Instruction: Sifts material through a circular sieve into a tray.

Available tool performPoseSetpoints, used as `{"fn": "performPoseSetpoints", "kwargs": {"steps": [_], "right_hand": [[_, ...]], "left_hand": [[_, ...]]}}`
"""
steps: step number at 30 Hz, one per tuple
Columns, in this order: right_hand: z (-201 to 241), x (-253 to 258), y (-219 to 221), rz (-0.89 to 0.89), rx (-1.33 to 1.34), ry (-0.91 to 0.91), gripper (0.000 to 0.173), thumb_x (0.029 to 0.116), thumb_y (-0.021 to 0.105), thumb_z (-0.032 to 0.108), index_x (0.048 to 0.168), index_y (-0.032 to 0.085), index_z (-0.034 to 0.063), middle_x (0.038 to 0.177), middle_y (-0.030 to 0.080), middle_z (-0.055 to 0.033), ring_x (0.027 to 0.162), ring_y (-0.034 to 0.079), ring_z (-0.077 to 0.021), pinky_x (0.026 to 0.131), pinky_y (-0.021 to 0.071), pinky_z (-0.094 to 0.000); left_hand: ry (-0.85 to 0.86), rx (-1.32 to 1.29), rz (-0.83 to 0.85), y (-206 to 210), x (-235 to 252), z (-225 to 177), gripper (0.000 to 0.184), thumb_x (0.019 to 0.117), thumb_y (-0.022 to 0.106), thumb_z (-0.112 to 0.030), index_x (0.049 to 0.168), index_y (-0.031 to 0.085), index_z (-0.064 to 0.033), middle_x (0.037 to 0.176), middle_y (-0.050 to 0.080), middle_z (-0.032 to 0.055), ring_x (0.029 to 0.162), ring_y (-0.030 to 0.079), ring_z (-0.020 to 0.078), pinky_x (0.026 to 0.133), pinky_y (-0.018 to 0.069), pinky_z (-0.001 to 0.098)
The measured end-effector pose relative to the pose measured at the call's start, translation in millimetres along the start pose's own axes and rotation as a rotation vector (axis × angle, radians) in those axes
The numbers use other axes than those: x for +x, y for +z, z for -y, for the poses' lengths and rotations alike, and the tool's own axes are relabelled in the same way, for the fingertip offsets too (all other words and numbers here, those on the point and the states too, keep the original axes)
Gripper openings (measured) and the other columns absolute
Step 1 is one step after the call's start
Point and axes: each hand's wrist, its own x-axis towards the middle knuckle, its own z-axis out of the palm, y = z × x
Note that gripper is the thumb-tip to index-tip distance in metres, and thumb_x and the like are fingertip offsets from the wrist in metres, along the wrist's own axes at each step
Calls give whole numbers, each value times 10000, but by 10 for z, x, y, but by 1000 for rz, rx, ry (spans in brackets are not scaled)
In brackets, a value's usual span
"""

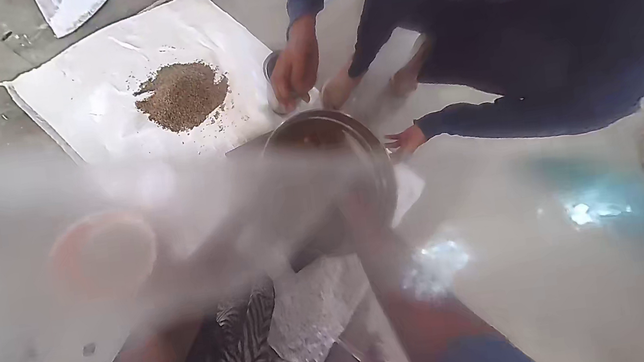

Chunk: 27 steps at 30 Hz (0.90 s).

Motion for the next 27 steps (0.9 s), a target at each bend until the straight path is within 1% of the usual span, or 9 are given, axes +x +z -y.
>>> {"fn": "performPoseSetpoints", "kwargs": {"steps": [5,8,12,14,19,21,22,25,27], "right_hand": [[-220,88,1004,150,-195,-471,548,1033,587,273,1489,500,-18,1625,321,-296,1508,314,-459,1237,240,-566],[-764,-68,1095,266,-373,-589,582,1062,427,458,1587,423,205,1689,281,-148,1562,229,-389,1254,162,-610],[-1336,118,908,45,-223,-335,506,1029,525,404,1398,612,70,1364,622,-239,1293,549,-466,1095,367,-682],[-1079,154,744,-55,-80,-90,394,989,638,315,1154,715,-35,1103,705,-273,1050,666,-424,924,506,-576],[139,-230,410,158,-306,-251,577,1116,419,346,1576,348,4,1672,269,-228,1564,234,-376,1269,169,-538],[-347,84,1197,-199,-184,-760,594,1075,407,409,1394,586,-59,1525,437,-355,1470,331,-538,1239,83,-678],[-321,12,1075,144,-357,-679,578,1113,332,423,1534,465,49,1666,255,-262,1564,154,-463,1257,11,-649],[-687,-191,892,387,-431,-712,443,1097,396,266,1523,517,245,1646,388,-106,1559,254,-380,1253,150,-644],[-948,-296,468,401,-504,-612,464,1086,449,293,1549,479,290,1668,334,-137,1550,229,-441,1219,124,-695]], "left_hand": [[-119,65,11,34,-61,-160,545,1048,569,-231,1541,409,-63,1393,602,203,1224,627,284,1025,514,467],[-132,116,12,-91,71,10,541,1043,590,-312,1527,450,-114,1374,625,179,1228,629,276,1039,495,504],[96,67,26,-118,149,329,562,1011,610,-391,1494,514,-121,1253,693,167,1065,703,259,843,594,475],[-201,47,31,28,-59,-210,495,1056,578,-295,1523,475,-167,1397,616,132,1233,616,263,1027,497,506],[-185,43,-2,119,-190,-348,486,1067,534,-278,1514,469,-99,1371,613,189,1201,614,286,1003,491,506],[-182,-30,-24,37,-28,-195,468,1054,571,-290,1488,507,-126,1336,643,165,1181,634,271,1018,496,507],[-115,-46,-9,-49,69,-7,465,1046,588,-312,1467,525,-125,1301,661,157,1146,648,259,993,511,500],[311,7,-66,-134,142,401,504,1029,578,-355,1387,585,1,1116,724,212,902,727,237,679,605,397],[-224,-12,-14,-76,-318,-650,423,1085,516,-202,1477,490,-47,1338,613,218,1141,621,287,991,484,487]]}}
